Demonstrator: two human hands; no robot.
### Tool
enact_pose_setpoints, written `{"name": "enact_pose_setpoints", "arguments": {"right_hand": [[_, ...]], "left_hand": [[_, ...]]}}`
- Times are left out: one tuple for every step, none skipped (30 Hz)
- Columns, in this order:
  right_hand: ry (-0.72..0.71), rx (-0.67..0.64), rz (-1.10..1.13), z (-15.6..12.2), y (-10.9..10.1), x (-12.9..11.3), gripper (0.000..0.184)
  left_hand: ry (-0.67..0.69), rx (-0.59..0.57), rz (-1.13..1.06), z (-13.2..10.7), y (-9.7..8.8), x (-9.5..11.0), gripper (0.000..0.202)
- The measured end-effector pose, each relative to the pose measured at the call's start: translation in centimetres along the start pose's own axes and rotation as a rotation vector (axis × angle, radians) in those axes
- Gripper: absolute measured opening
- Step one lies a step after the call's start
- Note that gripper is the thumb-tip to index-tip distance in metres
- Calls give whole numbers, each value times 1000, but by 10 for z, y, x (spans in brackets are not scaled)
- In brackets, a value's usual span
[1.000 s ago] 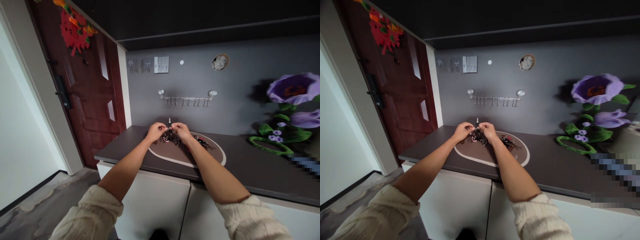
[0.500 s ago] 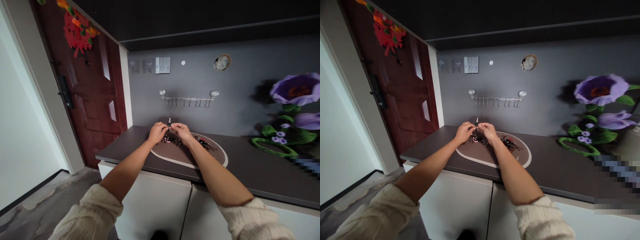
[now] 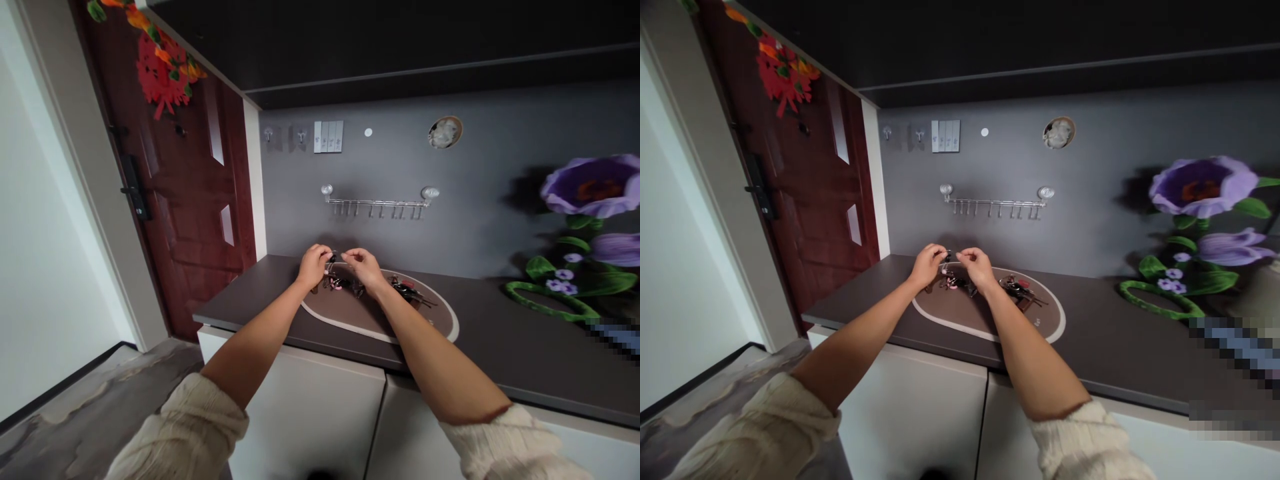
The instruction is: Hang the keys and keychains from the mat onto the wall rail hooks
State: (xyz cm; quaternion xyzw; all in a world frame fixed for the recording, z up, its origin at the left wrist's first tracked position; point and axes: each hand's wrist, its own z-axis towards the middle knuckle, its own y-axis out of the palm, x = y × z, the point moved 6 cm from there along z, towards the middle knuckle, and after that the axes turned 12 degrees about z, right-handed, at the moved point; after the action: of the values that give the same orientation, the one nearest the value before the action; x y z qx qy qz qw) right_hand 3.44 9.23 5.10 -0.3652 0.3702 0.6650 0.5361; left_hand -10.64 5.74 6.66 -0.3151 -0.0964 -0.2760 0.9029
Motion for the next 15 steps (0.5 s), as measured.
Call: {"name": "enact_pose_setpoints", "arguments": {"right_hand": [[-34, -12, -1, 0, 1, -3, 30], [-60, -33, -1, 0, 2, -5, 30], [-75, -59, 1, 0, 4, -6, 29], [-81, -83, 2, -1, 5, -7, 28], [-82, -103, 3, -1, 7, -7, 27], [-80, -118, 3, -2, 8, -8, 27], [-77, -128, 0, -2, 9, -8, 27], [-75, -135, -4, -3, 10, -8, 27], [-75, -141, -8, -3, 10, -8, 27], [-78, -146, -12, -3, 11, -7, 27], [-83, -153, -16, -3, 11, -7, 27], [-92, -158, -21, -3, 11, -7, 27], [-104, -162, -27, -2, 11, -6, 26], [-118, -162, -35, -1, 11, -6, 26], [-131, -161, -45, -1, 10, -5, 26]], "left_hand": [[-3, -12, -20, 0, 1, 0, 14], [-8, -25, -40, 0, 2, 0, 14], [-16, -37, -59, 0, 3, 0, 13], [-27, -48, -77, 0, 4, 0, 13], [-41, -55, -94, 0, 5, 0, 12], [-57, -57, -108, 0, 5, -1, 12], [-71, -57, -121, 0, 6, -2, 12], [-83, -53, -131, 0, 6, -3, 11], [-93, -51, -140, 0, 6, -4, 11], [-100, -48, -150, 0, 7, -5, 11], [-107, -48, -162, 1, 8, -6, 11], [-114, -48, -176, 1, 9, -7, 12], [-119, -50, -190, 1, 10, -8, 12], [-123, -52, -202, 1, 11, -9, 13], [-122, -53, -213, 0, 12, -9, 13]]}}
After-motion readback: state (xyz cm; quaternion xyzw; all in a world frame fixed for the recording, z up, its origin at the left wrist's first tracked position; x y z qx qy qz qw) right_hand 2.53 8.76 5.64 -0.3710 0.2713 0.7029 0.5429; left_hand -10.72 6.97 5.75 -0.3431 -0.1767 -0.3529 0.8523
